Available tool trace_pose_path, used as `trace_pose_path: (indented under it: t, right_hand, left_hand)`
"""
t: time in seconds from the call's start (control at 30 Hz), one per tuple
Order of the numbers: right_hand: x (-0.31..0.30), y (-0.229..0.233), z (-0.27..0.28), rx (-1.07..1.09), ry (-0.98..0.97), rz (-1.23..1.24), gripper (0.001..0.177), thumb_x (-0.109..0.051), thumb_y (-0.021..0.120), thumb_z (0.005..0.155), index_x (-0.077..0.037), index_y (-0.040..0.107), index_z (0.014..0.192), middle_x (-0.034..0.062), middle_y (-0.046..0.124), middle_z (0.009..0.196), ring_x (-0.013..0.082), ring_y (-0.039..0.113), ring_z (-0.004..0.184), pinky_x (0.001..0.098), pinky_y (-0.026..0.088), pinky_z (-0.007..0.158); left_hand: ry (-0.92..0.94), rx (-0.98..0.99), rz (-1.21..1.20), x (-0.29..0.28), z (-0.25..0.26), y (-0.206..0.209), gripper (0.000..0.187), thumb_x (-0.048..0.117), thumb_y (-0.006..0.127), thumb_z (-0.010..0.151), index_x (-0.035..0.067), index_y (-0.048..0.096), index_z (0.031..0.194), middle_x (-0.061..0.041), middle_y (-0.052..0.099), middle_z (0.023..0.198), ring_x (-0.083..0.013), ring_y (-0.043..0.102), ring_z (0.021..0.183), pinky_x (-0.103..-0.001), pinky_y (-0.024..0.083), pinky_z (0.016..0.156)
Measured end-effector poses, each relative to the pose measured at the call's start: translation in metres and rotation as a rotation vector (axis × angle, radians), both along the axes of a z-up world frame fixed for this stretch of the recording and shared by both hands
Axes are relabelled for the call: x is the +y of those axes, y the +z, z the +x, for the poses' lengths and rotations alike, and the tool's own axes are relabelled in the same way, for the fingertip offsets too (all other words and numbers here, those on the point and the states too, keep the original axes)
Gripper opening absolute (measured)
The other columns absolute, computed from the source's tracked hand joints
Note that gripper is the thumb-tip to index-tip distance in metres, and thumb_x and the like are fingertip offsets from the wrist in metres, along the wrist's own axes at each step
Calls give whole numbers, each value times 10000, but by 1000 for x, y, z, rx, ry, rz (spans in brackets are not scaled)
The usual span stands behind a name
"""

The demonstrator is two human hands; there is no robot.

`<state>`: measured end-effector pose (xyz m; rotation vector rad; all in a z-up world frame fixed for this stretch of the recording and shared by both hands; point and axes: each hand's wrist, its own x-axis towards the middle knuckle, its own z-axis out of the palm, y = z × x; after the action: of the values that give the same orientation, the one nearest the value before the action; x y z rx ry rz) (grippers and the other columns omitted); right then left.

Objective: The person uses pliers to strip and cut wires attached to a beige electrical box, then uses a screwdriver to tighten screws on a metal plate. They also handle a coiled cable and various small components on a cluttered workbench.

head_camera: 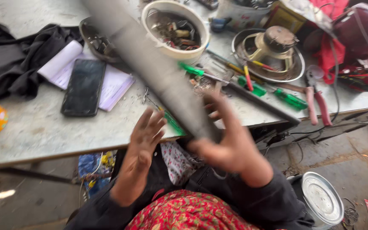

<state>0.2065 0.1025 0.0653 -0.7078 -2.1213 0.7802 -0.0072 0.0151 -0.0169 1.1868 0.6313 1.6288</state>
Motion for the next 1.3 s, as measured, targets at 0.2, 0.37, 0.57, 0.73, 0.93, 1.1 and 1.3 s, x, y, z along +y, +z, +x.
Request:
trace_pose_path:
  t: [0.2,0.37,0.57,0.73,0.93,1.1,1.3]
  right_hand:
    - [-52,-15,-29,-228,128,261,1001,-435,785,850,20,316,1609,185,386,1651,347,376,1550,487,314,1272]
    - [-65,-84,-5,188,67,659,1148,-659,669,929,44,117,1649,275,132,1697,438,150,1592,559,118,1320]
    - [-90,-112,-28,-285,314,650,1077,-673,734,880,43,293,1552,318,310,1626,471,292,1544,629,119,1267]
    - [-93,-85,-32,-104,327,668,833,-655,741,870,-31,461,1345,253,450,1484,385,412,1439,598,155,1241]
    - [-83,-56,-38,76,112,633,760,-514,758,845,-23,519,1374,224,515,1422,440,492,1347,608,346,1158]
    - [-44,-51,-26,-184,-105,444,416,-159,770,933,-57,659,1321,112,641,1385,343,583,1314,438,444,1109]
    - [6,-62,-45,-334,-167,407,370,-181,766,974,-18,681,1296,152,661,1226,368,601,1121,451,476,988]
  left_hand:
    - [3,-509,43,-3,28,19,1082,769,520,936,24,173,1640,-181,440,1523,-297,469,1404,-467,405,1188]
    - [92,-594,120,-24,1,8,1033,783,504,929,153,213,1695,-161,504,1415,-281,579,1210,-471,512,1053]
    - [200,-662,82,-42,-15,-15,1110,842,483,891,31,296,1625,-180,566,1408,-307,619,1188,-481,533,1007]
    - [123,-740,153,-60,-18,-6,1032,819,476,897,142,333,1662,-172,591,1348,-302,621,1147,-473,543,996]
    - [167,-852,214,-60,-27,9,1019,817,451,917,131,317,1659,-169,626,1214,-283,642,1061,-451,535,962]
    - [268,-803,171,-59,-34,14,1011,837,428,937,105,317,1626,-182,639,1180,-305,647,1035,-462,536,923]
    - [265,-796,165,-56,-43,11,1045,844,393,928,96,321,1655,-200,647,1176,-327,664,1035,-483,551,906]
